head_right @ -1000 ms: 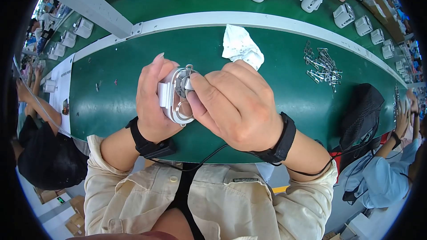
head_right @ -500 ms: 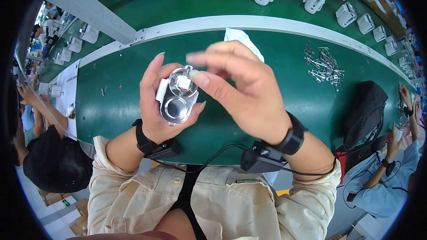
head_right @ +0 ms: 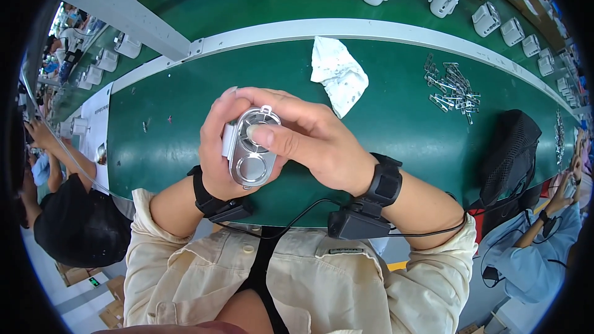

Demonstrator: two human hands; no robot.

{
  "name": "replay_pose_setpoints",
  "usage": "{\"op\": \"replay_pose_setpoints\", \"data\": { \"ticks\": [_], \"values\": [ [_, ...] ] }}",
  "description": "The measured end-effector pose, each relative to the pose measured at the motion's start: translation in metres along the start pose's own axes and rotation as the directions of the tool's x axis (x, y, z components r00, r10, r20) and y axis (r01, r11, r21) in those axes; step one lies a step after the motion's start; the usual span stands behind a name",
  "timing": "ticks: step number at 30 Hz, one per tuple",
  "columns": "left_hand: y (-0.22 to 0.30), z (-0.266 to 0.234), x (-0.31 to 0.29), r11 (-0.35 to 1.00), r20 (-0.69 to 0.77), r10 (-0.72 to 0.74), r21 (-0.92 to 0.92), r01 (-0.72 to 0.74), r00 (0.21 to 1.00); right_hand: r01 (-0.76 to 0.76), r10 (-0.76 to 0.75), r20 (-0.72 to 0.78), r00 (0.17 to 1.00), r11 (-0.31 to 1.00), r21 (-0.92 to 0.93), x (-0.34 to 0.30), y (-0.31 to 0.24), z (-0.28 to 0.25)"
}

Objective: The person picks up a white device from the conveyor belt, inserts a small component into the top, and presses it into place. They then place the device back onto the belt and repeat the process with another one.

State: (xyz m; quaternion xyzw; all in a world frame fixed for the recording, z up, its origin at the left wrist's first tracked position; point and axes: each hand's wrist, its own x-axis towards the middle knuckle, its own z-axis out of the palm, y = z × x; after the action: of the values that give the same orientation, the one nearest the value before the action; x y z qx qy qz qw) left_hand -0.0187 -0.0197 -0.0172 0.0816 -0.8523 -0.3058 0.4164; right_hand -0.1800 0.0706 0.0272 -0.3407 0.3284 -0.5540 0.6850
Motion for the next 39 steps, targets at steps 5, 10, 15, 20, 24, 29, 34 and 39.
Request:
{"op": "replay_pose_setpoints", "data": {
  "ticks": [5,10,15,20,24,29,34,39],
  "values": [
    [0.006,-0.002,0.005,0.998,-0.035,0.051,0.038,-0.049,0.998,0.194,-0.203,-0.004,0.979,0.942,-0.272,0.002,-0.008,-0.005],
    [-0.001,0.001,0.007,0.998,-0.030,0.047,-0.030,-0.048,0.998,0.375,-0.589,0.201,0.783,0.188,-0.908,-0.007,-0.041,-0.010],
    [0.000,0.008,0.004,0.999,-0.116,-0.035,-0.008,0.034,0.993,0.376,-0.573,0.413,0.708,-0.190,-0.907,-0.016,-0.041,0.006],
    [0.002,0.004,0.010,0.989,-0.075,0.053,0.144,-0.041,0.996,0.300,-0.616,0.345,0.708,-0.179,-0.937,-0.014,-0.033,0.012],
    [0.003,0.003,0.011,0.970,-0.035,0.089,0.231,-0.079,0.995,0.287,-0.634,0.303,0.712,-0.132,-0.949,-0.013,-0.031,0.010],
    [-0.001,0.006,0.011,0.951,-0.063,0.167,0.273,-0.144,0.984,0.237,-0.620,0.279,0.733,-0.152,-0.960,-0.016,-0.033,0.015],
    [0.004,0.005,0.015,0.944,-0.057,0.164,0.298,-0.140,0.985,0.180,-0.623,0.260,0.738,-0.190,-0.965,-0.017,-0.033,0.019],
    [0.006,0.005,0.013,0.944,-0.031,0.139,0.307,-0.123,0.990,0.244,-0.587,0.157,0.794,0.071,-0.967,-0.016,-0.035,0.015]
  ]
}}
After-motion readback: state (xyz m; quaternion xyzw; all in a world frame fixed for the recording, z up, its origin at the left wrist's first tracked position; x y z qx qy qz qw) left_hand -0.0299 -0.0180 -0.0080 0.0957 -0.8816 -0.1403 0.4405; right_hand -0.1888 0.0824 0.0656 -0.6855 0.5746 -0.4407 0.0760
